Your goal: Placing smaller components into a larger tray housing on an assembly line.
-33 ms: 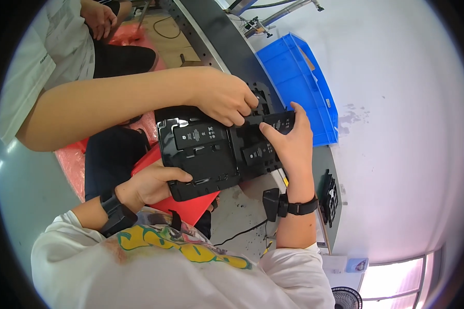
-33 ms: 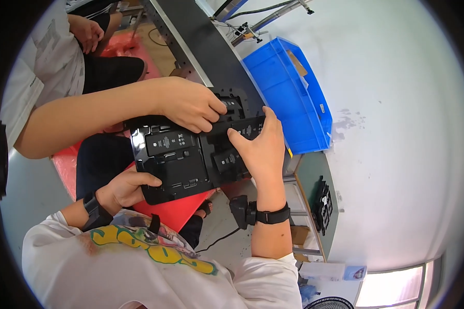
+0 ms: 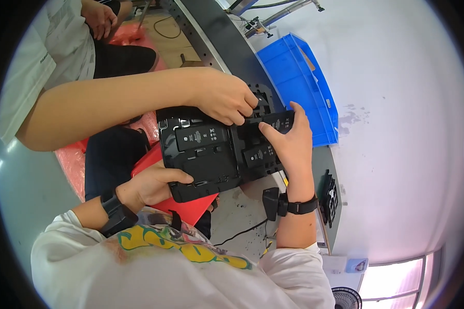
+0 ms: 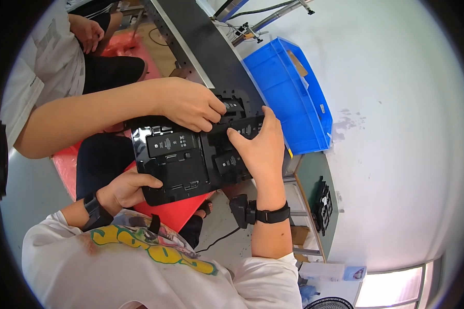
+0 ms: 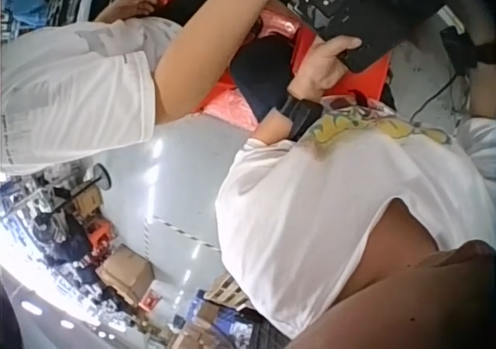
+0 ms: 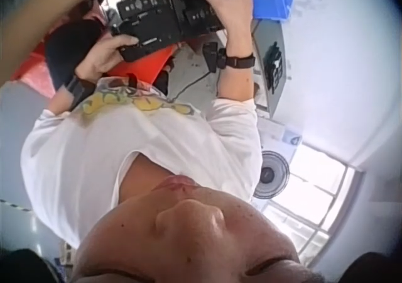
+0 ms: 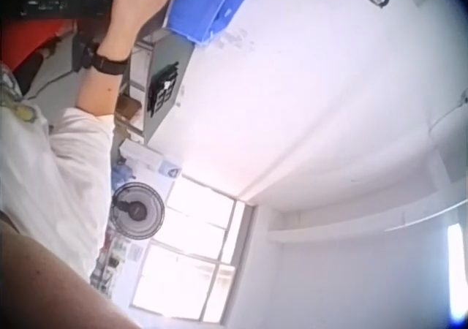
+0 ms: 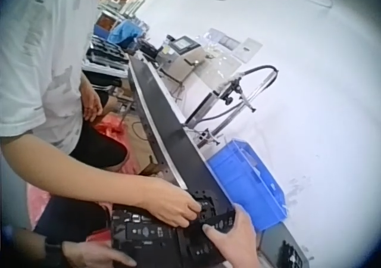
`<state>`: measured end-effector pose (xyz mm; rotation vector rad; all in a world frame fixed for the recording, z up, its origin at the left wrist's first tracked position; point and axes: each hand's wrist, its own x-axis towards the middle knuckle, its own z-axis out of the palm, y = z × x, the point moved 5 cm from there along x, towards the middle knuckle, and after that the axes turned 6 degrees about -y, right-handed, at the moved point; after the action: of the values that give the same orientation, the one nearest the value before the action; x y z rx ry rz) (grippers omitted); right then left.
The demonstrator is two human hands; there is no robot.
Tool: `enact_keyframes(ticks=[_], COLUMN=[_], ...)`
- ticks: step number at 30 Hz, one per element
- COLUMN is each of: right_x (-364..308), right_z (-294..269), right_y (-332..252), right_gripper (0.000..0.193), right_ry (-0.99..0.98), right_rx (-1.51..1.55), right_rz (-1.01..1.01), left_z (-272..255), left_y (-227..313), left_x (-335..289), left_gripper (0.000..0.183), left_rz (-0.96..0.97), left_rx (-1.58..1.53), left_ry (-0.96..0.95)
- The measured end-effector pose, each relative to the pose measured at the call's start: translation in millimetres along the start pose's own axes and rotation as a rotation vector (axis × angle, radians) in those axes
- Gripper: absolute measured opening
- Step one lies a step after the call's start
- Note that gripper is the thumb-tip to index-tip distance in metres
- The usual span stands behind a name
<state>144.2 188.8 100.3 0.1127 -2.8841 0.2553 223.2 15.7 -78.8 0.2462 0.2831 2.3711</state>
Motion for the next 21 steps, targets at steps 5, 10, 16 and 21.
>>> enact_keyframes(ticks=[5,10,16,21], right_x=[4,1,-4,-19], right_z=[15,21,4,3], right_y=[-6,-5,2,16], right_gripper=[0.080,0.081,0.080,0.075], right_ry=[-0.116,-0.149,-0.007,0.033], right_rx=[-0.093,-0.122,0.083,0.242], right_rz=[-0.002,-0.011,0.021,0.119], left_z=[3,-1,-3,-3], left_y=[-4,-5,-3,-1], left_x=[-2,-4,-7,-9], left_gripper=[0.052,0.052,0.053,0.053], left_rz=[-0.044,-0.033,-0.027,0.000], left_rx=[-0.022,-0.012,-0.017,-0.017], left_ry=[-0.030,-0.003,0.000,0.019])
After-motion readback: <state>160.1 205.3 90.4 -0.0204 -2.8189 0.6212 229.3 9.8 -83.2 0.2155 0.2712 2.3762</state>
